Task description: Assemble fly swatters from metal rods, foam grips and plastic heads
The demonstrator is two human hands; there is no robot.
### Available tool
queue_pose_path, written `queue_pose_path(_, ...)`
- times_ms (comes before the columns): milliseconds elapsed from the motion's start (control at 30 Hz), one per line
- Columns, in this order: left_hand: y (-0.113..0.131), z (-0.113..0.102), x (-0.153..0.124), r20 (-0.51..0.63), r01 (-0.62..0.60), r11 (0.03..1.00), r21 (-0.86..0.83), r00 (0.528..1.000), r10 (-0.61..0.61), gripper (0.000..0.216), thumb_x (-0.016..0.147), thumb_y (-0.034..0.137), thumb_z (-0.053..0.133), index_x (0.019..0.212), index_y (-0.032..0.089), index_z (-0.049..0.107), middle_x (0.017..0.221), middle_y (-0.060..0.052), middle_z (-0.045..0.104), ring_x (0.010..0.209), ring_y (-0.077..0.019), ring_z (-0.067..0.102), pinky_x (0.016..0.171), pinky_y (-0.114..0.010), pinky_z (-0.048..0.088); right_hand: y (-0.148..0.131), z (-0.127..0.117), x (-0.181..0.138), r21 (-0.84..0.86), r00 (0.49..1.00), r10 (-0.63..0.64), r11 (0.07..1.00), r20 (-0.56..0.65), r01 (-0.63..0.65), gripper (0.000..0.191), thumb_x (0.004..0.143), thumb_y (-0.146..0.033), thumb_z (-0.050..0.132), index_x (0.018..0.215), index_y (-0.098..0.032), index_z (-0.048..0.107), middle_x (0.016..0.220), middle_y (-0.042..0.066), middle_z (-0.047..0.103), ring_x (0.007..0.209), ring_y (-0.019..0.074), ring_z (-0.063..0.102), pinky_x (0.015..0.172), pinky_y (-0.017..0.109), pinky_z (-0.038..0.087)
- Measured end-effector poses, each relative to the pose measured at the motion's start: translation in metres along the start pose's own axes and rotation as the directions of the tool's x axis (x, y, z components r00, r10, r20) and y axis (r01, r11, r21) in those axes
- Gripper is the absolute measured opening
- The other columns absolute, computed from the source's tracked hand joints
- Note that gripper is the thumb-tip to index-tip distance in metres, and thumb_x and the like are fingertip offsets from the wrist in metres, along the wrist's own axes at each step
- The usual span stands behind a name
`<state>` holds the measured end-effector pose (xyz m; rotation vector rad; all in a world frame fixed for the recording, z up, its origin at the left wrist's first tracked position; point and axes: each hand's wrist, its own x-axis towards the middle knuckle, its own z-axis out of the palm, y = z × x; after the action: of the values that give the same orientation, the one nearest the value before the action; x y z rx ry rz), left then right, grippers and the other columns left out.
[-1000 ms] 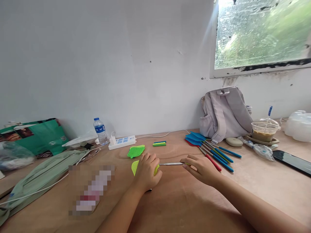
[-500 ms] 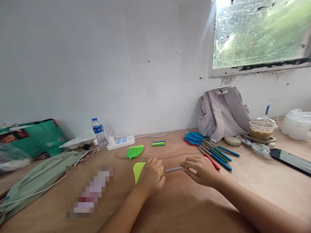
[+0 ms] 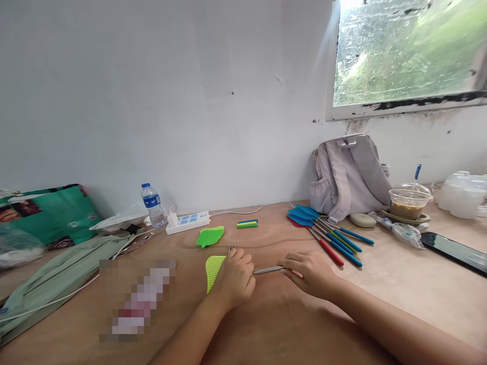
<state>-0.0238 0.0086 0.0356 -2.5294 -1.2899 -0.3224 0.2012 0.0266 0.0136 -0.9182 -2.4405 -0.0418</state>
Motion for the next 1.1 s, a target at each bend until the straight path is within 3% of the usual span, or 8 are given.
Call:
queue_pose_path(167,-0.005,-0.002,-0.001,-0.163,-0.032,0.999,0.014,0.986,0.033,0.006,0.066,0.015,0.046,0.068,0.019,0.050,0.078,-0.004,0.053,0.079,-0.0209,0.046,0.076,-0.039,0.037,-0.002,-0.013,0.009,-0.088,1.000,0.020,0.996,0.017,-0.018,0.024,0.089,-0.034,0.037,0.096,-0.025,0.058,0.084,0.003,0.066,0.070,0.0145,0.059,0.059,0.023,0.036)
queue_pose_path(300,-0.018,-0.001,-0.007,-0.541,-0.139,0.988,0.071,0.827,0.155,0.035,0.068,0.014,0.045,0.103,0.020,0.047,0.100,-0.006,0.055,0.102,-0.0227,0.046,0.094,-0.042,0.031,0.024,-0.018,0.010,-0.210,0.987,0.153,0.965,-0.049,-0.160,0.025,0.089,-0.032,0.035,0.100,-0.024,0.057,0.095,0.003,0.064,0.078,0.0153,0.060,0.061,0.023,0.039)
queue_pose_path(400,-0.033,0.003,-0.011,-0.633,-0.027,0.999,0.047,0.773,0.051,0.038,0.070,0.011,0.044,0.106,0.021,0.043,0.102,-0.007,0.054,0.103,-0.0227,0.047,0.095,-0.042,0.031,0.065,-0.022,0.001,-0.236,0.898,0.390,0.870,-0.205,-0.432,0.027,0.089,-0.027,0.034,0.104,-0.021,0.055,0.104,0.007,0.062,0.084,0.0176,0.060,0.066,0.025,0.042)
queue_pose_path(533,-0.055,0.018,-0.009,-0.545,0.291,0.944,-0.156,0.772,-0.328,0.030,0.070,0.013,0.043,0.099,0.019,0.045,0.102,-0.009,0.052,0.102,-0.0241,0.047,0.090,-0.040,0.036,0.124,-0.031,-0.022,-0.164,0.722,0.625,0.711,-0.298,-0.684,0.027,0.087,-0.026,0.036,0.102,-0.015,0.056,0.095,0.009,0.065,0.086,0.0189,0.061,0.068,0.024,0.042)
queue_pose_path(633,-0.073,0.037,-0.007,-0.379,0.500,0.793,-0.349,0.699,-0.607,0.025,0.069,0.016,0.044,0.093,0.019,0.046,0.101,-0.008,0.051,0.101,-0.0236,0.048,0.089,-0.037,0.038,0.151,-0.034,-0.041,-0.198,0.638,0.713,0.608,-0.292,-0.769,0.026,0.084,-0.026,0.040,0.094,-0.015,0.061,0.086,0.010,0.067,0.080,0.0217,0.062,0.063,0.025,0.042)
queue_pose_path(700,-0.083,0.052,-0.006,-0.199,0.623,0.625,-0.471,0.615,-0.763,0.022,0.069,0.019,0.045,0.091,0.019,0.047,0.101,-0.008,0.050,0.100,-0.0222,0.049,0.089,-0.035,0.039,0.160,-0.032,-0.049,-0.220,0.637,0.723,0.598,-0.266,-0.771,0.025,0.082,-0.025,0.042,0.083,-0.016,0.066,0.080,0.010,0.068,0.076,0.0224,0.063,0.060,0.026,0.041)
queue_pose_path(800,-0.091,0.068,-0.006,-0.012,0.713,0.455,-0.533,0.532,-0.847,0.018,0.069,0.020,0.046,0.086,0.018,0.048,0.097,-0.007,0.052,0.096,-0.0208,0.052,0.085,-0.032,0.041,0.166,-0.026,-0.052,-0.245,0.665,0.716,0.620,-0.212,-0.745,0.026,0.080,-0.022,0.043,0.073,-0.019,0.068,0.075,0.007,0.069,0.075,0.0209,0.063,0.060,0.024,0.042)
queue_pose_path(1100,-0.084,0.065,-0.005,0.062,0.749,0.453,-0.484,0.546,-0.835,0.016,0.068,0.020,0.047,0.084,0.018,0.049,0.098,-0.007,0.055,0.099,-0.0206,0.051,0.085,-0.030,0.038,0.160,-0.022,-0.046,-0.293,0.737,0.666,0.686,-0.115,-0.666,0.028,0.078,-0.022,0.044,0.066,-0.019,0.070,0.069,0.006,0.069,0.067,0.0197,0.062,0.056,0.024,0.040)
